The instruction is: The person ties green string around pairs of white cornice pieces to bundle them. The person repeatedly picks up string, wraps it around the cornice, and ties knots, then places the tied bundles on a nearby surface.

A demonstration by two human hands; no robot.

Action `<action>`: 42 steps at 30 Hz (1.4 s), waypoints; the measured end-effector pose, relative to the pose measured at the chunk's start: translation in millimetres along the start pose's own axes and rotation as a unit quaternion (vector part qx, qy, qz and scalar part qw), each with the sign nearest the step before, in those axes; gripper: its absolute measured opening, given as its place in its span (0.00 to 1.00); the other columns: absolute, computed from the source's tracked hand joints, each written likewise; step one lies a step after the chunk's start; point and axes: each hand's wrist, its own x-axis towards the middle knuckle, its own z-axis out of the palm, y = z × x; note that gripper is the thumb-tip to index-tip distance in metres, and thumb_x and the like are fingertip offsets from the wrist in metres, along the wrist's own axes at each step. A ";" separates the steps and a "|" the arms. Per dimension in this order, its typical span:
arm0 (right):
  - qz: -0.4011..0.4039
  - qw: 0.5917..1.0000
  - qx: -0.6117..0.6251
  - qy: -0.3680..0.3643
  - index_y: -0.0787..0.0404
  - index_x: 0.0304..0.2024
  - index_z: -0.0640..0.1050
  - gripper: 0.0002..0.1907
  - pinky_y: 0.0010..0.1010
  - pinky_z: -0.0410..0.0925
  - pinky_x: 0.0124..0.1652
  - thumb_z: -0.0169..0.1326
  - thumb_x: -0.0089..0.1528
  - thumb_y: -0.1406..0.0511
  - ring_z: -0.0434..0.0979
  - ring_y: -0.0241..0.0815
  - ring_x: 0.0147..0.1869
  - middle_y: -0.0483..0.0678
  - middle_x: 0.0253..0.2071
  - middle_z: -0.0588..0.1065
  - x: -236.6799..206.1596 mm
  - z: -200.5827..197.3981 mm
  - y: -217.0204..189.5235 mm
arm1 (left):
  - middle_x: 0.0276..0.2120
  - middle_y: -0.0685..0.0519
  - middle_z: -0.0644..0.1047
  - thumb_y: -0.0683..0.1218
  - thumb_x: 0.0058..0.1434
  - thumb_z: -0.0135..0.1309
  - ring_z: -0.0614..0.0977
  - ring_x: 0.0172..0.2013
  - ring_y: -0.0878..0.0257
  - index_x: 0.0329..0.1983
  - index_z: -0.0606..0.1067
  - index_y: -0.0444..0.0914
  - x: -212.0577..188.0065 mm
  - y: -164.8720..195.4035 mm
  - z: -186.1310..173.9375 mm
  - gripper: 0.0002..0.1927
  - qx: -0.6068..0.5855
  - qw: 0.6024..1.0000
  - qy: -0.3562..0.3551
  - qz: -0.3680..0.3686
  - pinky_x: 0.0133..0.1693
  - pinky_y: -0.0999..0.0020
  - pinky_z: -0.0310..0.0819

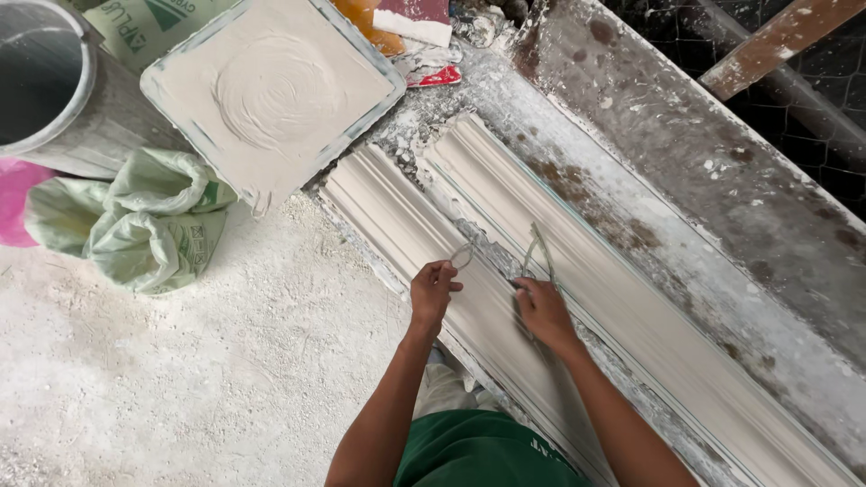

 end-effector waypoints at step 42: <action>0.016 0.733 0.668 -0.128 0.67 0.64 0.69 0.22 0.44 0.71 0.59 0.48 0.67 0.70 0.73 0.52 0.64 0.56 0.60 0.73 -33.0 -97.4 -60.6 | 0.22 0.59 0.60 0.55 0.76 0.39 0.60 0.21 0.70 0.49 0.69 0.35 -88.2 120.8 55.7 0.18 -0.204 0.942 -0.263 0.045 0.29 0.71 0.63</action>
